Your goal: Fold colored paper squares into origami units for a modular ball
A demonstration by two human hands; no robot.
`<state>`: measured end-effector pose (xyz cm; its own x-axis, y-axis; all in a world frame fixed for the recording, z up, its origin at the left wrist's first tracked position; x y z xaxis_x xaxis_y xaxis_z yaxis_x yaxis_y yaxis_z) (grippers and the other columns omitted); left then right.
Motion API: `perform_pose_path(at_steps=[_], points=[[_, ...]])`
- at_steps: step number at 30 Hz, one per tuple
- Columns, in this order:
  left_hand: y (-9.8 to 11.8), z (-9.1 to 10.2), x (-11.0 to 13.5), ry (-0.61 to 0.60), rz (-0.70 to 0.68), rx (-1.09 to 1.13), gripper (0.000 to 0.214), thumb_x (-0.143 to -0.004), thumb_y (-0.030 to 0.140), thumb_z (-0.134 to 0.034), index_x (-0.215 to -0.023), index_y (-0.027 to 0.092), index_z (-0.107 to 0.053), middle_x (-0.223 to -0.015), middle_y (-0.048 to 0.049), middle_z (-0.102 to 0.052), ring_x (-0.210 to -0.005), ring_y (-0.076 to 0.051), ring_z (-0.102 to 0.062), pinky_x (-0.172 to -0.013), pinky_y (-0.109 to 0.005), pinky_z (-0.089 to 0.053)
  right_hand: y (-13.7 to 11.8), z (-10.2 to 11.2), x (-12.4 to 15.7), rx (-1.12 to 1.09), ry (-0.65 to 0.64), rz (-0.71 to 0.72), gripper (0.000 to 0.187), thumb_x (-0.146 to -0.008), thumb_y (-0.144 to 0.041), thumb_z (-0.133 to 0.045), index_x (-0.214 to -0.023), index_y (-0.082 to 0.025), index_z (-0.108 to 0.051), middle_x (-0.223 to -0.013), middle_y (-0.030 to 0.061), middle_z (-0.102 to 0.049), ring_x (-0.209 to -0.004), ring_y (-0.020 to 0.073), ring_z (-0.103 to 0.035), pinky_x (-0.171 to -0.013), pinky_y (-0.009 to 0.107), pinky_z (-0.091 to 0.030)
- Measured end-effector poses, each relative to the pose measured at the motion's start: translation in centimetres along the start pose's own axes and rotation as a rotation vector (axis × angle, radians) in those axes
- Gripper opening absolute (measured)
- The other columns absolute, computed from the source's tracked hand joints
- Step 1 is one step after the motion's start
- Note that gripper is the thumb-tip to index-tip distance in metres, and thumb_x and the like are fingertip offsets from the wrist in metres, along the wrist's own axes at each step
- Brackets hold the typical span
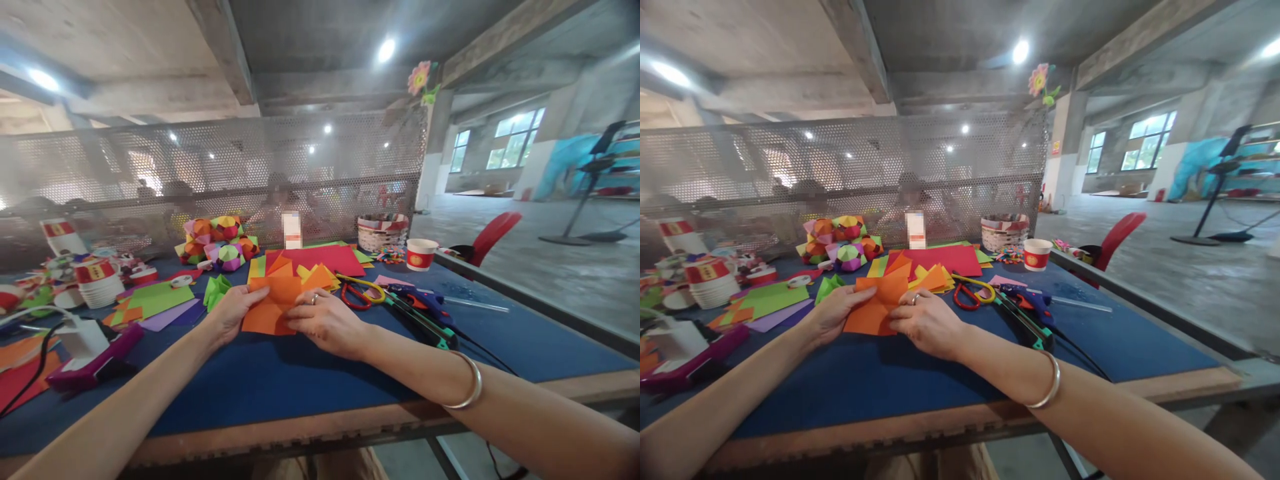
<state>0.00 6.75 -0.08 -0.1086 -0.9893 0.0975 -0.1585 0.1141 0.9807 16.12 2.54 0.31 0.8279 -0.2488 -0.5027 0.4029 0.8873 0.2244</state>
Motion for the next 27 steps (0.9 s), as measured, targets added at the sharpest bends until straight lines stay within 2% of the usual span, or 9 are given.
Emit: perform_pose_path(at_steps=[6, 10, 14, 19, 24, 27], points=[[0.1, 0.0, 0.2, 0.009, 0.009, -0.019, 0.007, -0.081, 0.015, -0.078, -0.084, 0.009, -0.079, -0.081, -0.0140, -0.082, -0.064, -0.022, -0.077, -0.066, -0.030, -0.062, 0.1, -0.1, 0.0, 0.014, -0.018, -0.006, 0.026, -0.098, -0.014, -0.055, -0.110, -0.020, -0.078, -0.118, 0.0080, -0.077, -0.112, 0.0223, -0.064, -0.096, 0.040, -0.050], [0.4, -0.5, 0.6, -0.015, 0.004, 0.014, 0.005, -0.078, 0.010, -0.079, -0.082, 0.009, -0.079, -0.079, -0.0128, -0.081, -0.063, -0.020, -0.075, -0.065, -0.028, -0.062, 0.2, 0.1, 0.0, 0.031, -0.020, -0.032, 0.026, -0.099, -0.015, -0.054, -0.111, -0.020, -0.078, -0.119, 0.0093, -0.077, -0.112, 0.0229, -0.063, -0.095, 0.040, -0.050], [0.3, -0.7, 0.5, -0.090, 0.016, -0.003, 0.018, -0.068, 0.011, -0.086, -0.084, 0.008, -0.079, -0.079, -0.0121, -0.081, -0.064, -0.020, -0.076, -0.065, -0.026, -0.061, 0.3, 0.1, 0.0, 0.040, 0.015, -0.046, 0.024, -0.098, -0.014, -0.056, -0.108, -0.021, -0.077, -0.117, 0.0086, -0.077, -0.110, 0.0229, -0.064, -0.093, 0.040, -0.050], [0.1, -0.5, 0.3, -0.150, -0.001, -0.010, 0.036, -0.058, 0.012, -0.090, -0.092, 0.008, -0.080, -0.085, -0.0142, -0.082, -0.075, -0.027, -0.079, -0.074, -0.032, -0.062, 0.8, 0.4, 0.2, 0.083, 0.113, -0.104, 0.025, -0.099, -0.014, -0.056, -0.110, -0.021, -0.077, -0.116, 0.0087, -0.076, -0.105, 0.0218, -0.064, -0.089, 0.036, -0.050], [0.4, -0.5, 0.3, -0.102, -0.026, 0.024, 0.027, -0.061, 0.000, -0.080, -0.085, 0.011, -0.081, -0.082, -0.0102, -0.082, -0.075, -0.023, -0.078, -0.076, -0.029, -0.061, 1.2, 0.8, 0.4, 0.073, 0.174, -0.129, 0.024, -0.101, -0.018, -0.055, -0.105, -0.021, -0.078, -0.110, 0.0077, -0.077, -0.100, 0.0212, -0.065, -0.085, 0.036, -0.050], [0.6, -0.6, 0.5, -0.051, -0.005, 0.021, 0.018, -0.070, -0.001, -0.072, -0.080, 0.012, -0.080, -0.079, -0.0092, -0.082, -0.069, -0.020, -0.077, -0.071, -0.026, -0.061, 1.4, 0.8, 0.5, 0.055, 0.189, -0.152, 0.022, -0.101, -0.020, -0.056, -0.104, -0.021, -0.078, -0.109, 0.0076, -0.077, -0.099, 0.0213, -0.065, -0.085, 0.036, -0.049]])
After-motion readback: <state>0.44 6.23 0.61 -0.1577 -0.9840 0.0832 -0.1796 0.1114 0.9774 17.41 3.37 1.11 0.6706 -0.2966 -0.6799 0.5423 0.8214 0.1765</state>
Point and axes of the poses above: each hand's wrist, its own x-axis away from the middle knuckle, its own z-axis out of the back of the hand, y = z × x, the point moved 6 cm from there along -x, towards the middle knuckle
